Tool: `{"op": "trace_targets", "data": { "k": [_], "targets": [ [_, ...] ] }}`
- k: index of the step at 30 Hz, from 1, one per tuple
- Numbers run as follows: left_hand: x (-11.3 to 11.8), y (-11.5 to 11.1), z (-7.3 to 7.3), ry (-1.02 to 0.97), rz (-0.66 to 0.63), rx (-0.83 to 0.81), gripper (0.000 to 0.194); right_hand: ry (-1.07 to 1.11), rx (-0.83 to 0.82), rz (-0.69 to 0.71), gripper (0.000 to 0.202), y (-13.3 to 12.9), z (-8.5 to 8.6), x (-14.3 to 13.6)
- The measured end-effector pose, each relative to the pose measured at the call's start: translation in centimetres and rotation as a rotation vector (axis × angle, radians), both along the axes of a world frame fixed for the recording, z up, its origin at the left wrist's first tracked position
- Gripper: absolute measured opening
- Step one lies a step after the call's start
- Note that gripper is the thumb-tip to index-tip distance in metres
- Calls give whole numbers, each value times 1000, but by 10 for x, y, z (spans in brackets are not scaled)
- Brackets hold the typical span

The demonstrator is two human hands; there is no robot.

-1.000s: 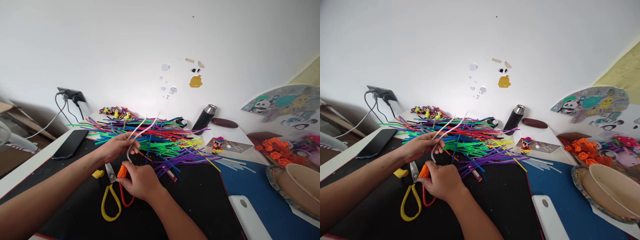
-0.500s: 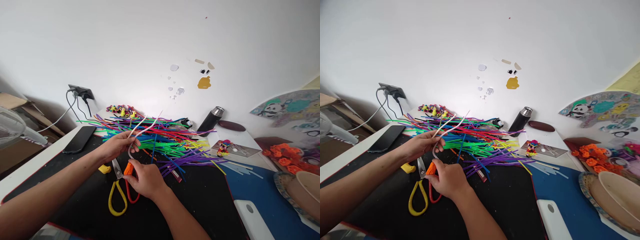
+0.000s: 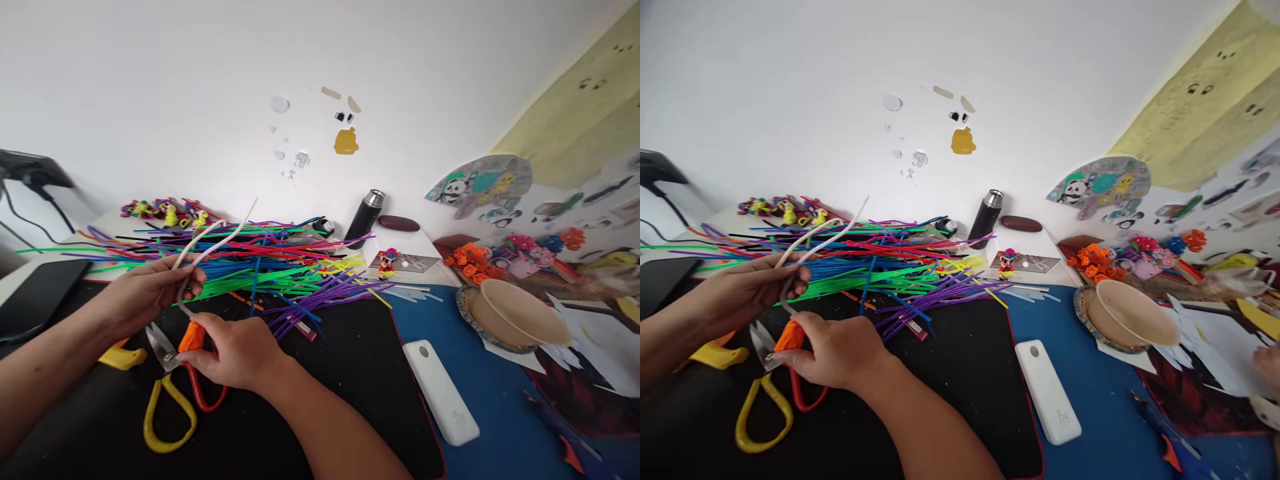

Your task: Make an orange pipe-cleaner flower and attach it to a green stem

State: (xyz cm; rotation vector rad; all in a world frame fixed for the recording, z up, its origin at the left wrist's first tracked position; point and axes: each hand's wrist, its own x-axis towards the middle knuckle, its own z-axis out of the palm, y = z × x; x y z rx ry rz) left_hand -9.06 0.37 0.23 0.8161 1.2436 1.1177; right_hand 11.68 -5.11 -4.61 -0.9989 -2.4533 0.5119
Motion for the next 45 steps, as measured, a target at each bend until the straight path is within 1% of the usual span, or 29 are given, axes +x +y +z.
{"op": "trace_targets", "data": {
  "k": [7,11,17,22,24,27,32,34,39,42,45],
  "targets": [
    [4,4,1,82,24,-51,13,-77,48,-6,59,-3,0,-4],
    [10,5,3,116,19,-62,14,-102,52,3,54,-3,3,-6],
    [25,5,7,104,34,-72,15,-137,16,27,53,-2,6,-7],
    [35,7,9,52,32,-68,12,-151,29,39,53,-2,7,-6],
    [37,9,9,29,52,-72,11,-150,31,39,53,-2,7,-6],
    [39,12,8,5,96,-95,13,-143,38,43,53,-3,8,-5],
    [35,16,3,-7,48,-116,20,-128,54,52,52,-3,10,-4],
    [34,16,2,-2,49,-117,22,-131,47,51,53,-4,10,-4],
    [32,17,2,-4,83,-103,17,-121,52,51,55,-4,7,-4],
    [34,16,4,-22,61,-105,19,-109,55,50,58,-4,4,-5],
    [36,12,12,-1,96,-93,23,-105,58,54,59,-4,2,-5]
  ]
}}
